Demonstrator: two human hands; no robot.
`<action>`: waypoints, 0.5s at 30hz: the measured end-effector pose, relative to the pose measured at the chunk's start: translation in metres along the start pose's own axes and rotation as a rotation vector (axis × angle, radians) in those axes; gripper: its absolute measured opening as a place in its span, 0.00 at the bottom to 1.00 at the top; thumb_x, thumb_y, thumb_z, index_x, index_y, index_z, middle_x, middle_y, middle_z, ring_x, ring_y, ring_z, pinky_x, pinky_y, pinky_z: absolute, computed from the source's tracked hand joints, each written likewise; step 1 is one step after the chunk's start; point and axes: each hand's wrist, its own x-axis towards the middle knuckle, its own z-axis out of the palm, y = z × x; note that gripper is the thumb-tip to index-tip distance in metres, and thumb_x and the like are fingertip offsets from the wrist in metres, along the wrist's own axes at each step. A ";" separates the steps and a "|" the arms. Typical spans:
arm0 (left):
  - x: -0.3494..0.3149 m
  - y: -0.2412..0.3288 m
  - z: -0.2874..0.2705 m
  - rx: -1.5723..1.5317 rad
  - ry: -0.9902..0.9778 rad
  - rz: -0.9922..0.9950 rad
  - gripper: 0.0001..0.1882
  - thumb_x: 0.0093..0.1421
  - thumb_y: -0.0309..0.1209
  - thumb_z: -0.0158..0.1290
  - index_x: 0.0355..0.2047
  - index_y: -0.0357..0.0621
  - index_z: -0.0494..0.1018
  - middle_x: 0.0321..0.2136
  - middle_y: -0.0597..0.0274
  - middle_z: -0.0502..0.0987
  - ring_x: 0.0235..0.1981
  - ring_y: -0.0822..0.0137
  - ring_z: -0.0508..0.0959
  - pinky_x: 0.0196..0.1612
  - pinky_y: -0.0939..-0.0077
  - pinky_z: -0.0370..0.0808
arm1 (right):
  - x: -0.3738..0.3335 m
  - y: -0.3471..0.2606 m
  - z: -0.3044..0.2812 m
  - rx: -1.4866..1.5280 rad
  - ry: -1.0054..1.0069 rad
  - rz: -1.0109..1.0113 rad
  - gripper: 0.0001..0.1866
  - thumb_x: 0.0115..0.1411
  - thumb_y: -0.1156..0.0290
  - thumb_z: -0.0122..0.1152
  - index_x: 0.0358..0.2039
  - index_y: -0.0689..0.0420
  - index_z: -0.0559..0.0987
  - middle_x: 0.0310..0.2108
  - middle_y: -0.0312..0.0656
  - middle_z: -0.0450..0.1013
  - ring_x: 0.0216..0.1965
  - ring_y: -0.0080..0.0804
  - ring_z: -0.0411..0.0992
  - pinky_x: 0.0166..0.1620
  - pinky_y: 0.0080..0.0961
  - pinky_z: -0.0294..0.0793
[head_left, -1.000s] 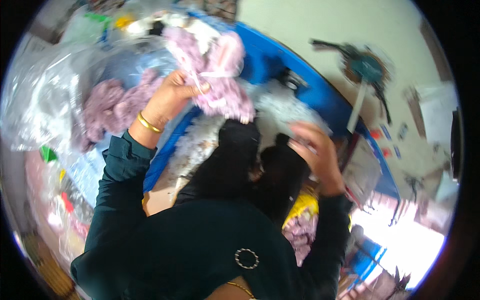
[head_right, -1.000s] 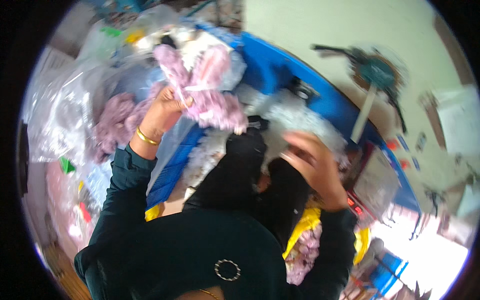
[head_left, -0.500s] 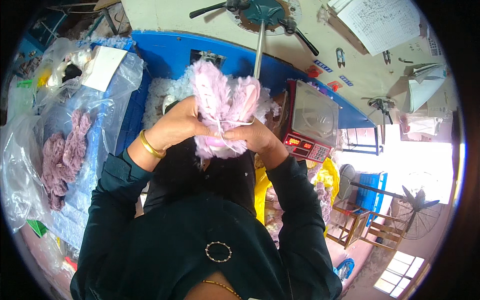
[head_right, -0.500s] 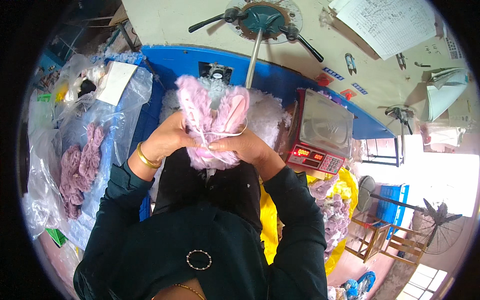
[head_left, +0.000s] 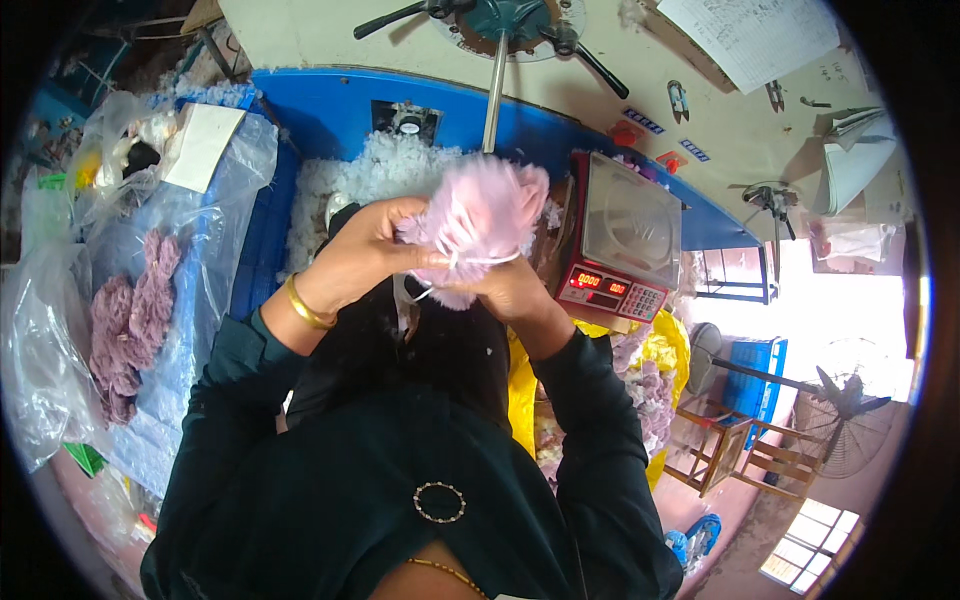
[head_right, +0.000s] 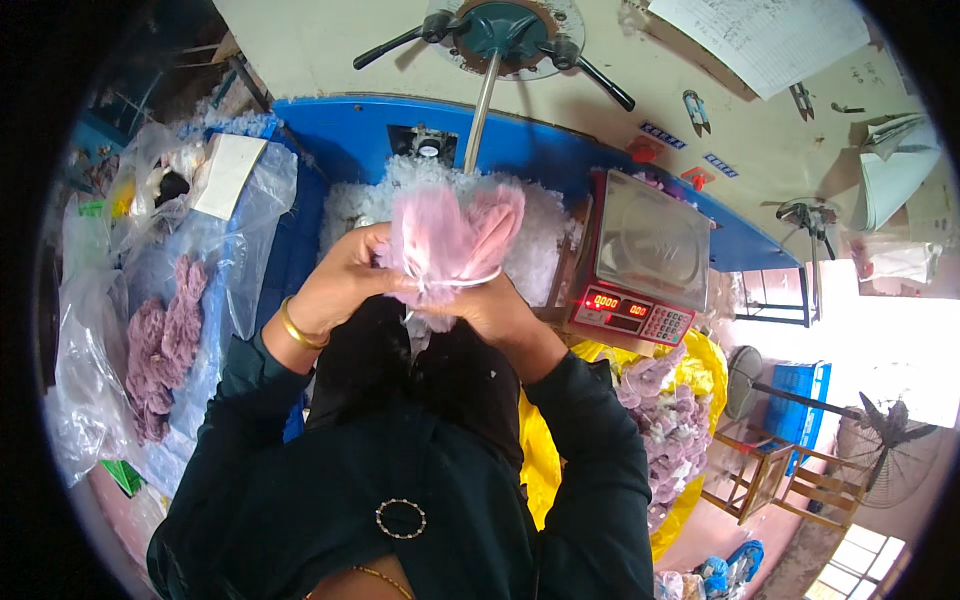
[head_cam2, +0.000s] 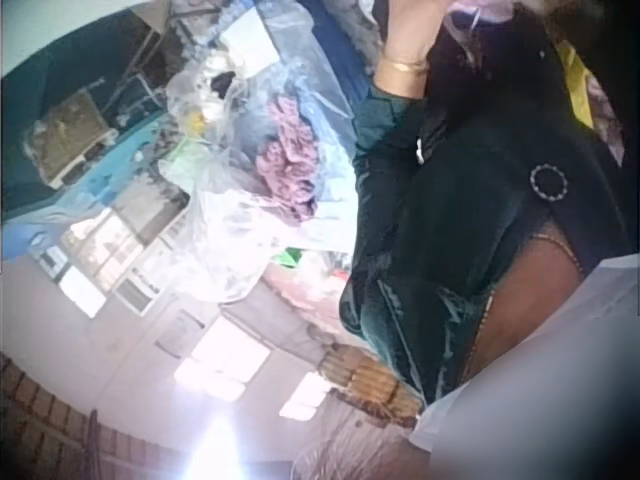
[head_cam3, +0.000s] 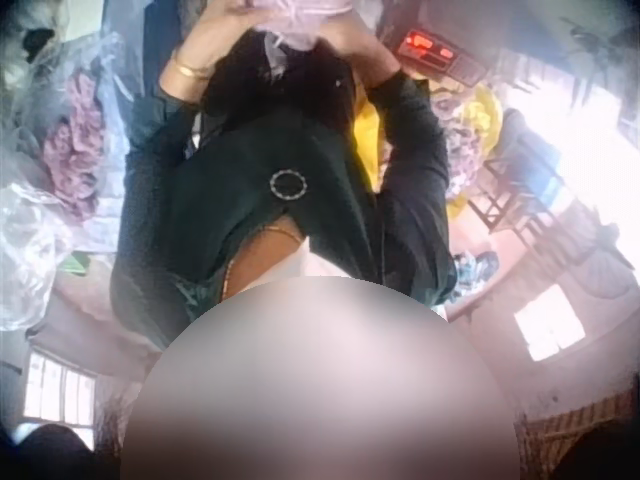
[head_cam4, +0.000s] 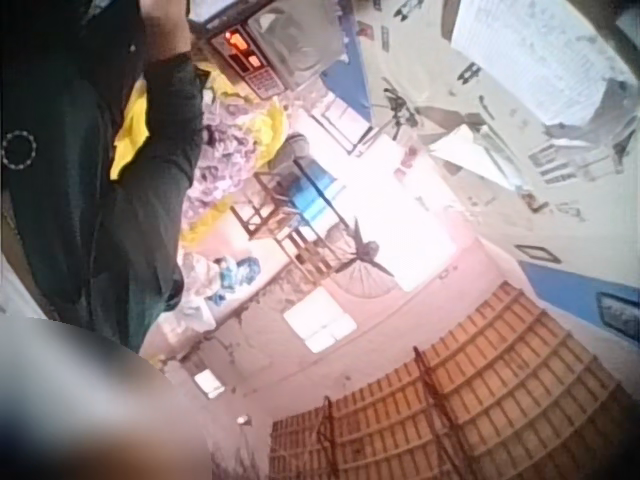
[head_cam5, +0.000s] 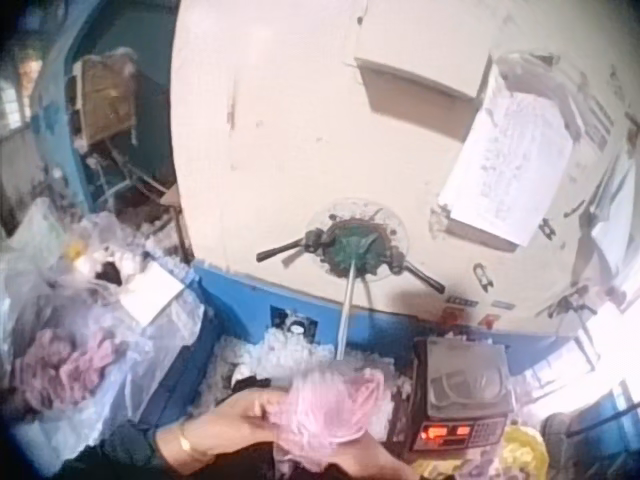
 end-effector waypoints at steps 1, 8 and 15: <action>0.000 0.004 -0.001 0.008 -0.013 0.012 0.14 0.55 0.23 0.57 0.43 0.36 0.73 0.37 0.66 0.77 0.39 0.76 0.74 0.45 0.80 0.71 | 0.000 -0.002 0.000 -0.013 0.048 -0.018 0.29 0.45 0.78 0.70 0.50 0.60 0.73 0.45 0.35 0.72 0.46 0.27 0.70 0.50 0.25 0.68; 0.008 0.007 -0.008 0.578 -0.003 0.334 0.10 0.47 0.25 0.59 0.32 0.39 0.75 0.33 0.60 0.74 0.37 0.65 0.75 0.43 0.75 0.70 | 0.005 0.013 -0.003 0.010 0.092 -0.291 0.25 0.48 0.75 0.68 0.48 0.61 0.73 0.42 0.36 0.72 0.42 0.26 0.71 0.46 0.26 0.71; 0.024 -0.033 -0.011 0.337 0.028 0.316 0.12 0.48 0.26 0.57 0.33 0.37 0.72 0.32 0.59 0.73 0.35 0.66 0.74 0.41 0.75 0.71 | -0.006 -0.004 -0.034 -0.143 -0.082 0.039 0.29 0.46 0.74 0.71 0.50 0.61 0.73 0.43 0.37 0.73 0.44 0.27 0.71 0.48 0.27 0.70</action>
